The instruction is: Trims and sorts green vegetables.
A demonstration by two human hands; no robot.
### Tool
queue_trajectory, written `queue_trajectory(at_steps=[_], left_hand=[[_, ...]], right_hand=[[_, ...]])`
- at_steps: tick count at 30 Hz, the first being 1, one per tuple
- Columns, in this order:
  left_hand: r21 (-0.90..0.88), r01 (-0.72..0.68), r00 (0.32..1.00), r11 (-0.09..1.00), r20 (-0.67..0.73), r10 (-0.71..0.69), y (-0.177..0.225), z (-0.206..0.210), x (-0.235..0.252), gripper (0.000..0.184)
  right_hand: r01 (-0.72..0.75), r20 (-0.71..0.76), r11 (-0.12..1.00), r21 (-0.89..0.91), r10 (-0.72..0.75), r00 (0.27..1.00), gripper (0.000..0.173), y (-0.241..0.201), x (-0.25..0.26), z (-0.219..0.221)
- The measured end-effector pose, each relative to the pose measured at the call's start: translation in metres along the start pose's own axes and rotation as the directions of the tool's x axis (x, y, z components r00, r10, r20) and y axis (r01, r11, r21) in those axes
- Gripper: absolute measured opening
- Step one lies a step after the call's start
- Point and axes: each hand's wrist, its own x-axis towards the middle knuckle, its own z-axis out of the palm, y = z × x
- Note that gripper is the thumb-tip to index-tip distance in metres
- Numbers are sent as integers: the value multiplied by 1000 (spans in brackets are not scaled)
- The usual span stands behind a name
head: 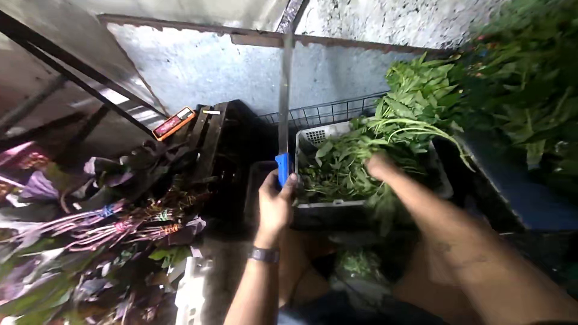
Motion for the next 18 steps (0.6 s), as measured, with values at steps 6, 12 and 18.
queue_trajectory(at_steps=[6, 12, 18], left_hand=[[-130, 130, 991, 983, 45, -125, -40, 42, 2, 25], [-96, 311, 950, 945, 5, -312, -52, 24, -34, 36], [384, 370, 871, 846, 175, -460, -63, 22, -116, 40]], right_hand=[[-99, -44, 987, 126, 105, 993, 59, 18, 0, -10], [75, -139, 986, 146, -54, 989, 60, 8, -48, 9], [236, 177, 968, -90, -217, 960, 52, -4, -122, 79]])
